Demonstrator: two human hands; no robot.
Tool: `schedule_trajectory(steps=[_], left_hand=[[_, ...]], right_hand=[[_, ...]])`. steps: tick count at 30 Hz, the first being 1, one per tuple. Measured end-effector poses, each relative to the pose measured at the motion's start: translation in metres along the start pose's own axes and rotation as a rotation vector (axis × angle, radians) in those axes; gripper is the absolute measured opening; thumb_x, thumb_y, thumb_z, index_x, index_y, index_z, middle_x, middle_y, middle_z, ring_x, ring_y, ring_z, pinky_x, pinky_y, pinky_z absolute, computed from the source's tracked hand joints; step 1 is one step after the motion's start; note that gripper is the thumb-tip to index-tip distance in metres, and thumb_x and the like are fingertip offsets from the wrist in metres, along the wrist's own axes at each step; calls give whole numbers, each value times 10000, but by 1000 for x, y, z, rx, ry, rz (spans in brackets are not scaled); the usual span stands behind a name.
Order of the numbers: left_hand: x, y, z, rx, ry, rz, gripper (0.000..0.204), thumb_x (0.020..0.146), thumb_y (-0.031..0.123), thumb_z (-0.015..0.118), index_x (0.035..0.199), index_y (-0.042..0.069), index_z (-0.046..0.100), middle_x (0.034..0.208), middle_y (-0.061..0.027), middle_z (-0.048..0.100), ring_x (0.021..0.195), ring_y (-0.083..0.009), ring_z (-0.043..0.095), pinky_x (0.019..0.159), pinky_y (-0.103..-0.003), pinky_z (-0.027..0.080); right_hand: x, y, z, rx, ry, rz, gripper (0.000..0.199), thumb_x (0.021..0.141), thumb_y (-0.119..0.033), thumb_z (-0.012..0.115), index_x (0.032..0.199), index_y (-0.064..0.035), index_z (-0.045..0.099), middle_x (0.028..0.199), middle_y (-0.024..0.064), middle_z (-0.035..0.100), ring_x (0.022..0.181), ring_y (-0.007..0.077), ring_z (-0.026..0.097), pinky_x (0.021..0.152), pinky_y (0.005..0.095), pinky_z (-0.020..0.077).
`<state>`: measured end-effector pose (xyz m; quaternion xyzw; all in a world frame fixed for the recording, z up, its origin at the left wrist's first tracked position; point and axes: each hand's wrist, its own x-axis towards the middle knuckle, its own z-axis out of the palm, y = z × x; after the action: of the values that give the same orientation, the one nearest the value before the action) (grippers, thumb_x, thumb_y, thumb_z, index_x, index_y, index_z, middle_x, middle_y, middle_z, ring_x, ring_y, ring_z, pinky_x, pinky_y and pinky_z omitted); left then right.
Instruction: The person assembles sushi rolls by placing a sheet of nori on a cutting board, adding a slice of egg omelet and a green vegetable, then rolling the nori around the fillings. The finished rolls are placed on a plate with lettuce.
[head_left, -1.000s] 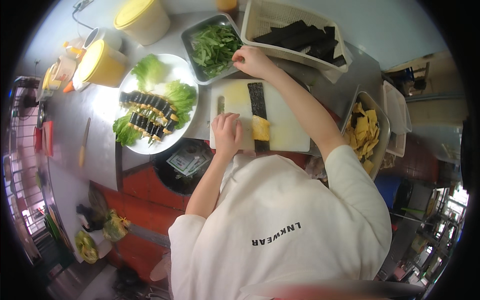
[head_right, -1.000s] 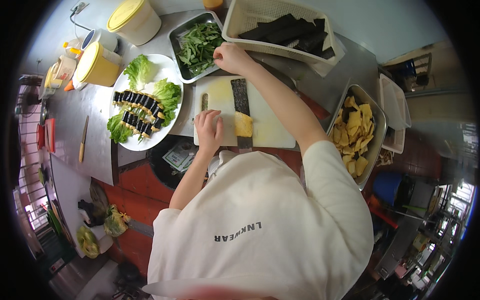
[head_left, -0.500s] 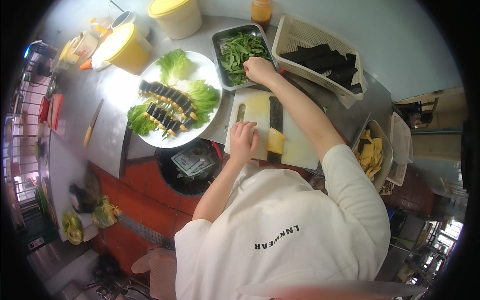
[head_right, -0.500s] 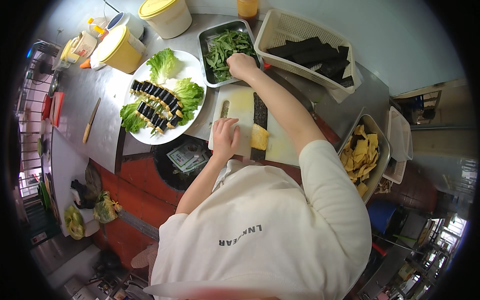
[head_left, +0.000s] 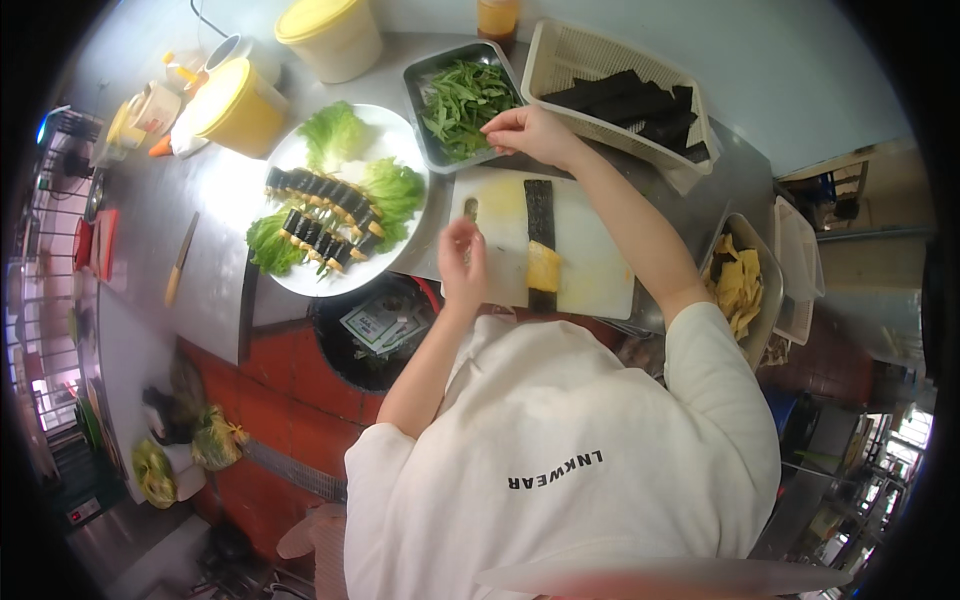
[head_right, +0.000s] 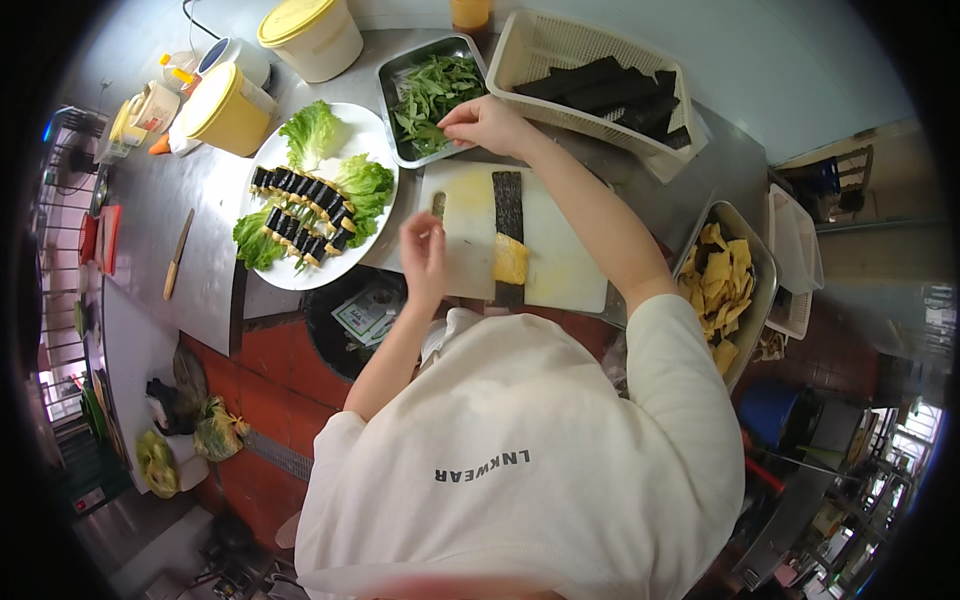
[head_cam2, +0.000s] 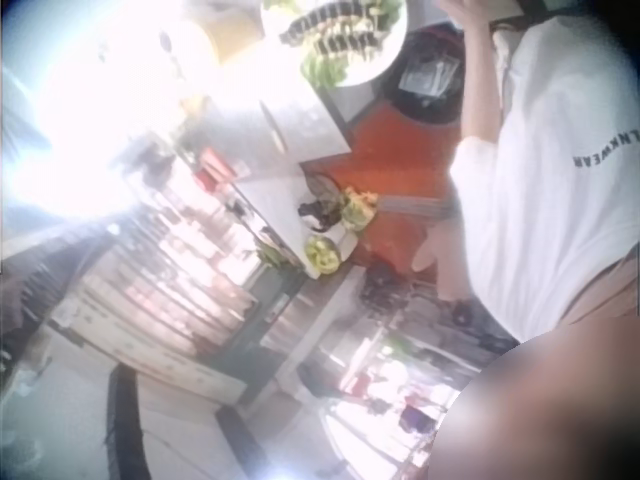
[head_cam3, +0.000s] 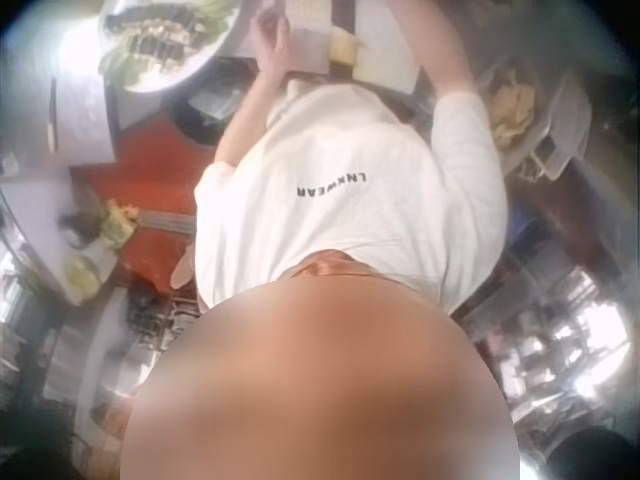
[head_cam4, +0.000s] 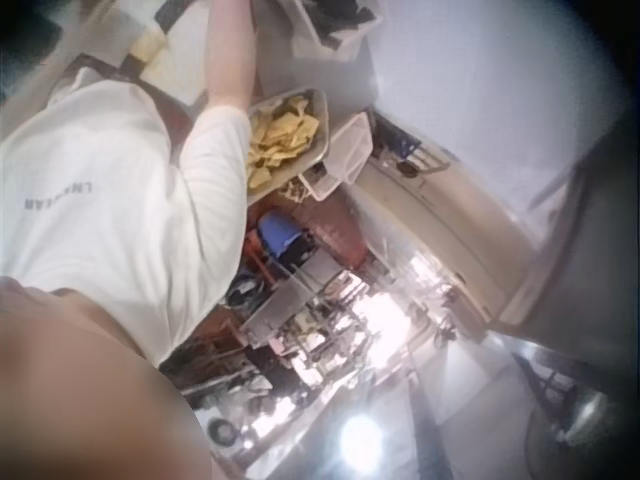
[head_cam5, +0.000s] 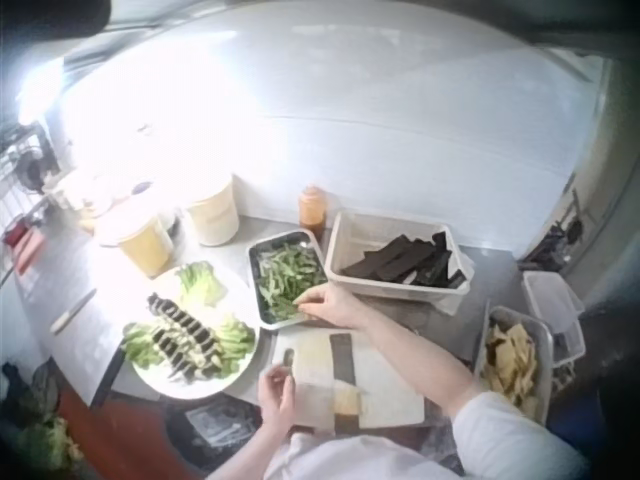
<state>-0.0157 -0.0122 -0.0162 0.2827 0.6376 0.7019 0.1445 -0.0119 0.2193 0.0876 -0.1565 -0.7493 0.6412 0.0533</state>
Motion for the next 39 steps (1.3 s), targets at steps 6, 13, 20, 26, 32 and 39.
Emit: schedule_trajectory(steps=[6,13,20,26,32,39], left_hand=[[59,36,-12,-478,-218,-324,495,1010,390,382,1341,22,386,1294,-158,493,1191,-249,500,1018,-388,392],[50,48,7,30,-821,-372,360,924,186,623,1237,17,563,981,-62,641,795,-151,627,723,-264,494],[20,19,23,366,-767,267,139,738,-38,692,872,1,701,823,-98,647,715,-222,631,642,-304,519],[13,7,24,408,-777,465,162,684,-47,690,834,14,695,868,-96,649,769,-275,616,687,-348,525],[18,10,23,423,-807,516,179,671,-35,700,840,24,702,877,-84,646,782,-283,593,710,-354,509],[20,14,19,414,-840,537,228,649,67,741,870,38,692,922,-75,632,822,-279,579,744,-368,484]], right_hand=[[-68,3,18,77,-215,68,168,872,-100,648,993,15,668,833,26,665,754,76,603,677,211,483],[-123,47,25,-236,-47,-4,164,779,-93,660,919,-14,695,829,81,681,759,167,636,703,297,506],[-164,86,42,-518,149,-156,118,749,-63,639,855,-23,669,801,124,628,758,299,620,700,361,501],[-181,94,52,-552,346,-265,136,759,-82,673,890,-49,665,901,94,578,821,259,592,722,347,495],[-214,89,37,-468,290,-21,295,729,-176,746,996,-89,656,976,72,566,923,247,562,810,353,464],[-210,96,62,-695,349,-257,352,704,-185,752,1014,-103,608,982,65,569,950,265,529,867,375,420]])
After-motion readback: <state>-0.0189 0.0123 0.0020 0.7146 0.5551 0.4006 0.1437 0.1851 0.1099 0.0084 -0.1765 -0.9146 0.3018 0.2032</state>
